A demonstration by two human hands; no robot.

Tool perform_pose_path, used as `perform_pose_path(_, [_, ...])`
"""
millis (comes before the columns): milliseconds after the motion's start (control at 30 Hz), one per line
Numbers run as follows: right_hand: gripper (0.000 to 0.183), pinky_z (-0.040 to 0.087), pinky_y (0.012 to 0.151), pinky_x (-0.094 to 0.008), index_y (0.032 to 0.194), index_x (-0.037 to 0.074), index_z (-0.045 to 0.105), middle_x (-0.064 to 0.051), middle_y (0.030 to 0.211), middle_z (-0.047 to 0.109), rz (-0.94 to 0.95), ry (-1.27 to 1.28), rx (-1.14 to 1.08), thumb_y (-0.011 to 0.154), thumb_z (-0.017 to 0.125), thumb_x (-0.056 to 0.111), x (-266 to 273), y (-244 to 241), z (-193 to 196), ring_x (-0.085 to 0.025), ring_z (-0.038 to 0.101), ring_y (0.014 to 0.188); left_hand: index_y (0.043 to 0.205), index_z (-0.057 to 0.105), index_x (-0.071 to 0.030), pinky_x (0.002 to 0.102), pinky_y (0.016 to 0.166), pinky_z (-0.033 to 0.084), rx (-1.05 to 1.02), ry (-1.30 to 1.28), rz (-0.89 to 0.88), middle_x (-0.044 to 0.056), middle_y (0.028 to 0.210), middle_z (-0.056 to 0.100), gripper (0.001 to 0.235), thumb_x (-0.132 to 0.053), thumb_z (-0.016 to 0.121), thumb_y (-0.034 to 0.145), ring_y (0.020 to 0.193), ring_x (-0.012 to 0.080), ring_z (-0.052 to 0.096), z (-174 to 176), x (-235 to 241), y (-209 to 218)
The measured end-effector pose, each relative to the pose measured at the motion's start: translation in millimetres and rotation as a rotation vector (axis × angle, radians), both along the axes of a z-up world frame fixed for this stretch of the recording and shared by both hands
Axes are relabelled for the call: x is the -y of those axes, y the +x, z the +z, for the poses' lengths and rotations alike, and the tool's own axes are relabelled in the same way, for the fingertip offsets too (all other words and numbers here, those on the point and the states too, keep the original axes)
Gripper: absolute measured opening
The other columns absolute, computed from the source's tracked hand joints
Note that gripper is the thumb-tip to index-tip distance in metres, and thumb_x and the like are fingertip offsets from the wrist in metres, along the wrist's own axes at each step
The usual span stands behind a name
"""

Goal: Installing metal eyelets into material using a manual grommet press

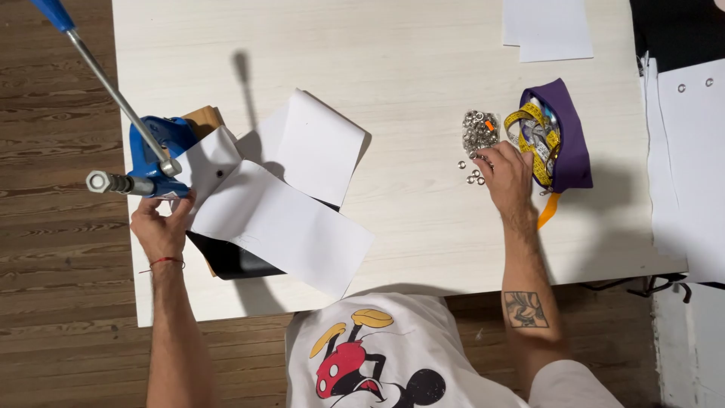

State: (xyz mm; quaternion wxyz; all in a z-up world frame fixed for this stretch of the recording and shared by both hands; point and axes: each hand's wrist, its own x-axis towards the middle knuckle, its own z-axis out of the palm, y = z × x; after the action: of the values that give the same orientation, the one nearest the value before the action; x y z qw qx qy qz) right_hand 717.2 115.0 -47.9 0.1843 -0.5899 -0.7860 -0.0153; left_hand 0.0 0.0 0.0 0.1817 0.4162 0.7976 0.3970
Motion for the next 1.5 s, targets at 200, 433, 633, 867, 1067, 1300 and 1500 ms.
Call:
perform_pose_path(200, [0.026,0.047,0.100,-0.038,0.126,0.027,0.086,0.005,0.108,0.069,0.082,0.126,0.033,0.111,0.092,0.048,4.2,6.9,-2.8,-0.016,0.076,0.104,0.117,0.091,-0.015,0.050,0.112,0.059,-0.049,0.053,-0.017,0.011,0.113,0.084,0.025,-0.023,0.107,0.100,0.120,0.0381,0.081,-27.9,5.7,-9.5])
perform_pose_path(433, [0.014,0.045,0.100,-0.038,0.121,0.025,0.090,0.004,0.107,0.071,0.094,0.146,0.013,0.113,0.092,0.037,-2.1,8.2,-5.6,-0.017,0.074,0.103,0.116,0.090,-0.016,0.058,0.115,0.057,-0.062,0.051,-0.047,0.010,0.118,0.084,0.022,-0.023,0.105,0.103,0.126,0.0413,0.080,-28.2,5.5,-14.3])
perform_pose_path(633, [0.015,0.046,0.096,-0.037,0.118,0.022,0.087,0.004,0.106,0.069,0.104,0.228,0.067,0.116,0.091,0.037,-4.3,10.4,-8.9,-0.016,0.074,0.099,0.117,0.090,-0.015,0.065,0.119,0.054,-0.066,0.054,-0.047,0.010,0.119,0.084,0.023,-0.024,0.105,0.103,0.129,0.0449,0.078,-22.2,5.2,-10.2])
perform_pose_path(867, [0.012,0.054,0.093,-0.036,0.134,0.009,0.082,-0.007,0.111,0.074,-0.113,-0.024,0.004,0.128,0.074,0.015,2.9,0.5,1.6,-0.025,0.072,0.104,0.115,0.089,-0.017,0.064,0.123,0.052,-0.082,0.039,-0.044,0.009,0.118,0.085,0.023,-0.026,0.105,0.102,0.132,0.0446,0.078,-20.8,5.3,-10.1])
perform_pose_path(1067, [0.014,0.064,0.094,-0.042,0.134,0.011,0.084,-0.011,0.115,0.078,0.004,-0.018,-0.243,0.124,0.081,0.019,-6.2,25.6,-25.1,-0.034,0.082,0.110,0.115,0.089,-0.017,0.063,0.125,0.051,-0.073,0.042,-0.055,0.010,0.118,0.084,0.022,-0.027,0.105,0.103,0.131,0.0441,0.078,-19.0,4.6,-8.8])
perform_pose_path(1300, [0.016,0.068,0.092,-0.039,0.131,0.016,0.090,-0.008,0.114,0.080,0.024,-0.111,-0.255,0.115,0.089,0.016,4.9,19.3,-1.0,-0.031,0.082,0.106,0.113,0.088,-0.017,0.065,0.122,0.052,-0.074,0.045,-0.047,0.011,0.118,0.084,0.024,-0.027,0.106,0.101,0.131,0.0454,0.078,-22.3,5.2,-10.2])
perform_pose_path(1500, [0.040,0.067,0.090,-0.041,0.140,0.012,0.088,-0.011,0.110,0.082,-0.006,-0.079,-0.301,0.102,0.095,0.000,6.0,18.5,7.3,-0.029,0.080,0.100,0.112,0.088,-0.018,0.057,0.122,0.054,-0.072,0.079,-0.054,0.007,0.115,0.084,0.023,-0.027,0.107,0.103,0.127,0.0386,0.080,-25.0,2.7,-11.5])
